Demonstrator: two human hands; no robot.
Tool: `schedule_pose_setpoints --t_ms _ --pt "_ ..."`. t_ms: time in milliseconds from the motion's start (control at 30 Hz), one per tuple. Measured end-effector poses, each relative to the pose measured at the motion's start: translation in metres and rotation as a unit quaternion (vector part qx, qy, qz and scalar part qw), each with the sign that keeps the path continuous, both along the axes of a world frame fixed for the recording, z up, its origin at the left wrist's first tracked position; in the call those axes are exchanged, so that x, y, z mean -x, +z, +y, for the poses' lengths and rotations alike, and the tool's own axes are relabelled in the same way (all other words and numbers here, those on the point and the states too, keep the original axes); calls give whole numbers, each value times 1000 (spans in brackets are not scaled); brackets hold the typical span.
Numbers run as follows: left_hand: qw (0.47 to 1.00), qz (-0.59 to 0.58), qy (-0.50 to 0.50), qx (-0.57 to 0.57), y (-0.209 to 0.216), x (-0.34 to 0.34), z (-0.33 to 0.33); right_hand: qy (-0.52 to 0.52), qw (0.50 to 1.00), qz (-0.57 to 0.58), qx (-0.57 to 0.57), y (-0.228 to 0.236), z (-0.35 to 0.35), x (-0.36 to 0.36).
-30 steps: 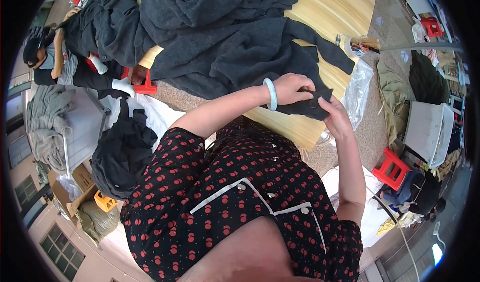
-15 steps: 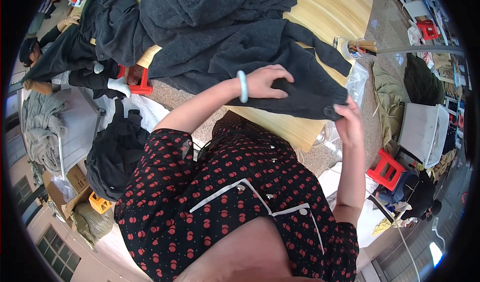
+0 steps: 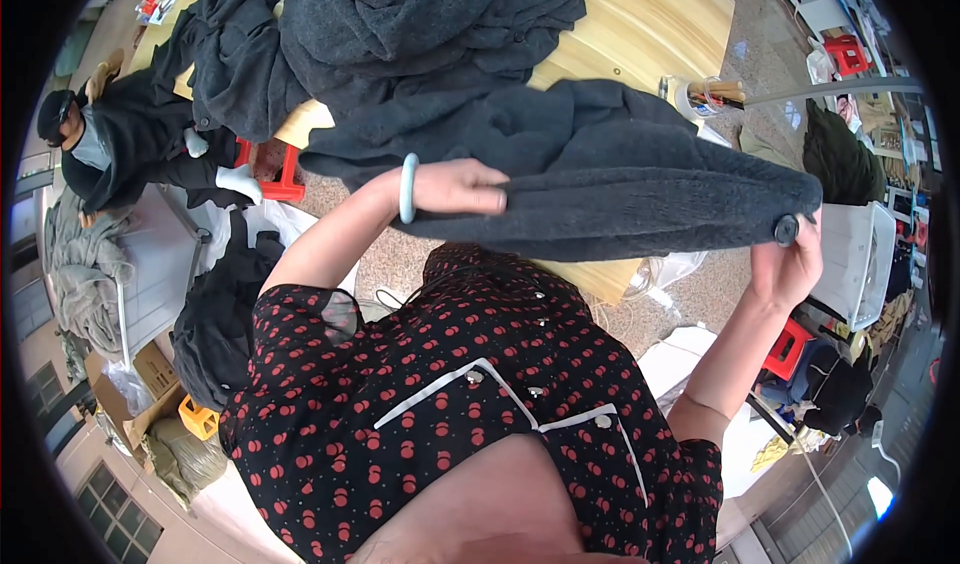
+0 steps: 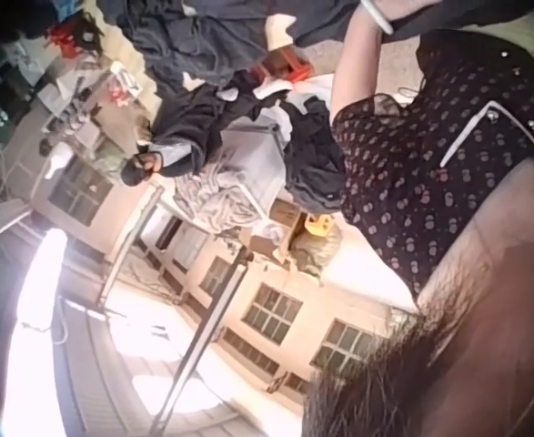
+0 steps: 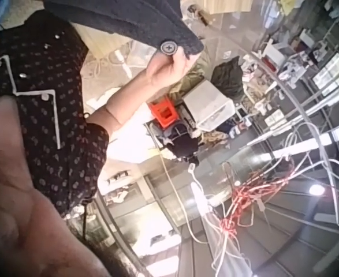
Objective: Folding and stacking dark-colored garments on a table in a factory setting.
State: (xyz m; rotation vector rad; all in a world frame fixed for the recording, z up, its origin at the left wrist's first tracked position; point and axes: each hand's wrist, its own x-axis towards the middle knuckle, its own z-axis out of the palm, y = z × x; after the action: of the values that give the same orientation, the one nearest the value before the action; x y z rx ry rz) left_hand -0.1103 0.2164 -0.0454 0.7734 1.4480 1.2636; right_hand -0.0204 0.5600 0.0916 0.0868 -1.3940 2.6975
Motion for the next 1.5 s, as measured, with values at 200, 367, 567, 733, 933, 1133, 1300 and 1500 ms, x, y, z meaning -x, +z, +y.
schedule_pose_setpoints --t_ms 200,367,567,733,933,1133,1300,1500 --pt "989 -19 145 -5 30 -11 -6 -60 995 -63 -48 -22 19 1" --pt "962 196 183 47 44 15 6 -126 970 -161 -132 -69 37 -5" --pt "795 525 77 293 -83 34 34 -115 851 -373 -351 -218 24 -6" --pt "858 407 18 312 -83 56 48 -246 705 -138 -651 -227 -2 -8" --pt "906 359 37 220 -109 62 122 -76 759 -51 -645 -252 -32 23" --pt "914 335 -38 227 -130 74 161 -26 728 -69 -682 -248 -34 13" --pt "922 287 -68 252 -122 75 176 -59 748 -41 -660 -245 -44 -7" --pt "868 361 -207 269 -119 58 195 -52 757 -42 -650 -253 -52 -3"
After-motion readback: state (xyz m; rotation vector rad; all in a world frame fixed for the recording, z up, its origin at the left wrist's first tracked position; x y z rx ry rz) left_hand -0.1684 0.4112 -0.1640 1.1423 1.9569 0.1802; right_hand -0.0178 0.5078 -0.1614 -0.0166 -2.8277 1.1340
